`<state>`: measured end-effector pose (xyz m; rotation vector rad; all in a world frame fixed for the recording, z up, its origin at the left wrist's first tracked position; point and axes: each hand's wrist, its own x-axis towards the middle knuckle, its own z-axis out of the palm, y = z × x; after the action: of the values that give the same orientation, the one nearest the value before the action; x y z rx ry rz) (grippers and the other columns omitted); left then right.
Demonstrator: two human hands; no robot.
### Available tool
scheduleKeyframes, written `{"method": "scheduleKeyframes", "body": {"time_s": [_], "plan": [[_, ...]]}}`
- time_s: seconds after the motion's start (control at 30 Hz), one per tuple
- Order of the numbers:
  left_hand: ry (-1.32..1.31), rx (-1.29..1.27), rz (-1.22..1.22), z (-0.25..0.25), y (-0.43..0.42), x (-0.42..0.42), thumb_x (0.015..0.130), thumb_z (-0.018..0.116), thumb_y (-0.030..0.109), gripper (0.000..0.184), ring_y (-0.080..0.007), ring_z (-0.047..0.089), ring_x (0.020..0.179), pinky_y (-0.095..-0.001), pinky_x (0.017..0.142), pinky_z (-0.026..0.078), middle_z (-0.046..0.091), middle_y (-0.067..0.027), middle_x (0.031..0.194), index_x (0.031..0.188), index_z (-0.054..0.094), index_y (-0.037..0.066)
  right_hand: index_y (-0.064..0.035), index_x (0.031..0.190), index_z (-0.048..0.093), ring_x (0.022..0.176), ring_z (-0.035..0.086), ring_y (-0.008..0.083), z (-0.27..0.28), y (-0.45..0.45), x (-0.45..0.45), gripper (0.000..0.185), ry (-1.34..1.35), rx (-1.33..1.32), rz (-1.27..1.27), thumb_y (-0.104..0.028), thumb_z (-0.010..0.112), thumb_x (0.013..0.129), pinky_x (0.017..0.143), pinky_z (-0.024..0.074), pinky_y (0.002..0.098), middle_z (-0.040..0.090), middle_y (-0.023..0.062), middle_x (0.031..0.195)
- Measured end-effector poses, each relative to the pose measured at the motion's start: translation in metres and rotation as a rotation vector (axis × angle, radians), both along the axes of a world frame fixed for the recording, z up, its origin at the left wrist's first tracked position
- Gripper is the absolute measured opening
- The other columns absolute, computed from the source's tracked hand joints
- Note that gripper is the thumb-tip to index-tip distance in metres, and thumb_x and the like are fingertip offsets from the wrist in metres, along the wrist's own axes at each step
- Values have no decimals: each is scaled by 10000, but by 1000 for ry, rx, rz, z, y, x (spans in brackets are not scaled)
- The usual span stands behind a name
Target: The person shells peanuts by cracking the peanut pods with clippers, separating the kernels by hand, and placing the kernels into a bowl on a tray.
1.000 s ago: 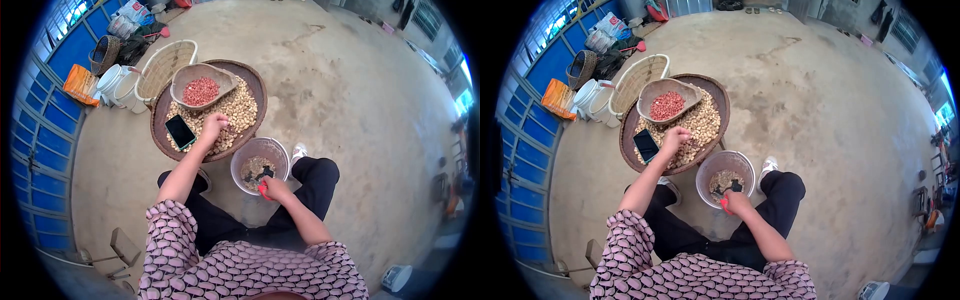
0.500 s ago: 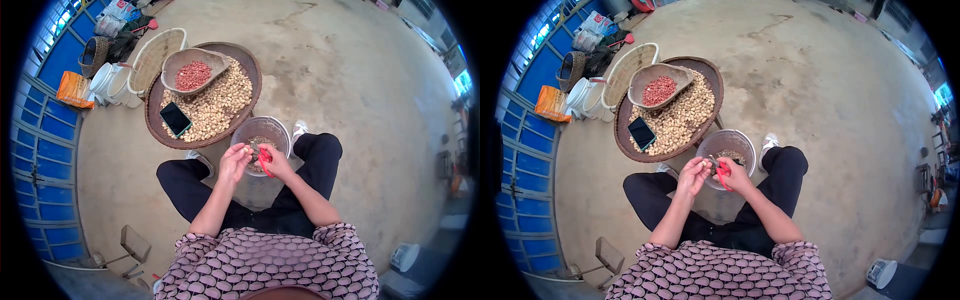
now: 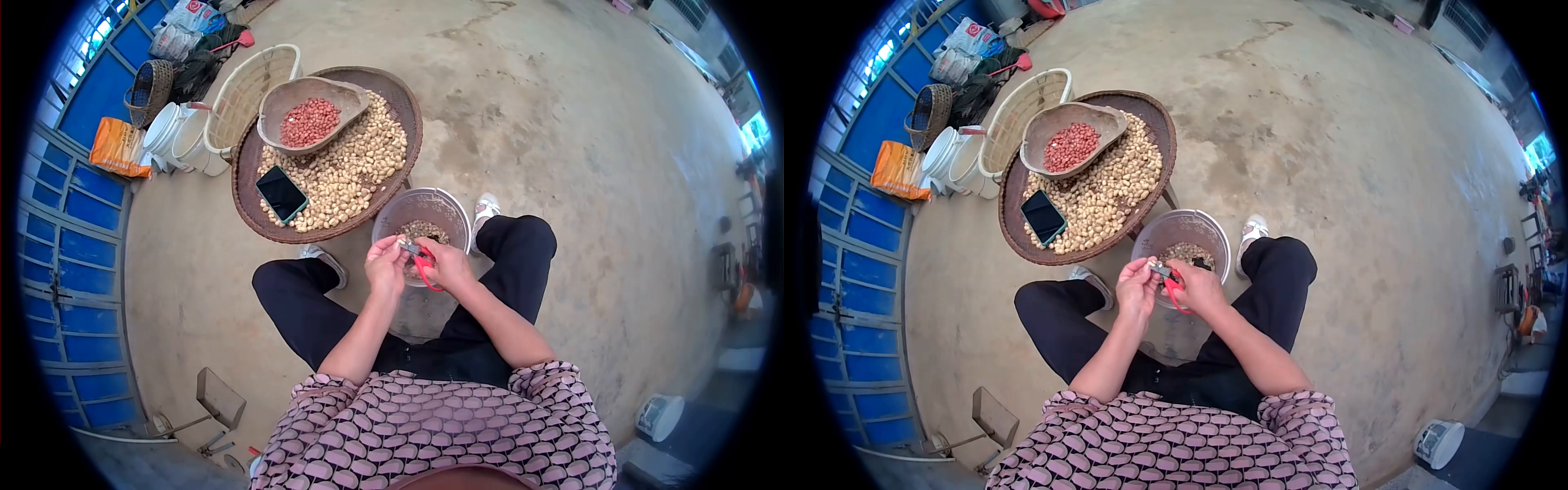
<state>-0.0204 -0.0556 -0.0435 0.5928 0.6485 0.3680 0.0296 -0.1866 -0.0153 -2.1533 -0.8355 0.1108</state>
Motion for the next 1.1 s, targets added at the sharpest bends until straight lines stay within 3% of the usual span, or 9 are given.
{"method": "scheduleKeyframes", "body": {"time_s": [0.4,0.6,0.7,0.8,0.87,0.9,1.0,1.07,1.1], "plan": [[62,55,59,5,-2,8,822,447,-44,108,-188,577,685,-264,575,509,584,-144,844,910,497,-6,-149,1062,537,678,585,338,-13,1,-1,503,181,-27,55,-364,700,636,593,470,397,601,141,733],[170,163,-5,16,1,14,830,441,-23,116,-177,560,617,-263,534,507,579,-120,795,920,511,-6,-161,1060,516,623,592,308,1,-2,3,480,-60,-106,48,-200,694,616,556,470,400,599,133,699],[204,76,-61,8,9,15,836,445,-4,115,-169,550,584,-278,553,510,570,-96,759,928,514,4,-163,1070,514,607,594,293,-3,-2,4,516,-146,-115,45,-151,695,587,540,472,390,599,131,697],[293,-202,-22,-8,26,20,857,432,30,124,-171,547,584,-297,569,506,560,-81,732,950,511,13,-153,1059,521,611,598,289,8,-2,5,494,-238,-3,97,-177,709,604,534,476,363,600,123,689],[98,-426,-233,-13,32,8,878,415,75,145,-173,549,613,-301,577,496,552,-78,720,980,503,21,-136,1070,528,687,616,252,-8,-2,1,457,27,140,-128,-200,710,656,609,483,307,609,136,774],[58,-390,-301,-9,31,6,888,408,102,156,-168,556,625,-286,562,482,556,-76,714,994,493,25,-112,1072,523,711,620,164,-6,-3,5,467,223,99,-157,-189,725,658,645,475,263,616,109,791],[84,-355,-300,5,26,6,881,426,109,140,-164,564,620,-285,566,481,570,-74,727,976,495,32,-100,1058,526,723,605,156,-5,5,7,482,354,335,-141,-192,741,636,642,465,270,610,89,813],[54,-330,-353,0,26,5,876,436,104,120,-163,568,615,-289,563,484,578,-77,739,955,496,36,-68,1091,494,787,577,113,-19,6,8,484,350,375,-120,-117,720,666,693,452,250,599,75,872],[27,-306,-396,-1,25,3,870,447,100,101,-163,573,610,-293,560,487,587,-80,751,934,496,40,-61,1108,476,800,572,113,-20,8,7,476,494,497,-99,-81,696,686,703,452,246,596,75,878]]}}
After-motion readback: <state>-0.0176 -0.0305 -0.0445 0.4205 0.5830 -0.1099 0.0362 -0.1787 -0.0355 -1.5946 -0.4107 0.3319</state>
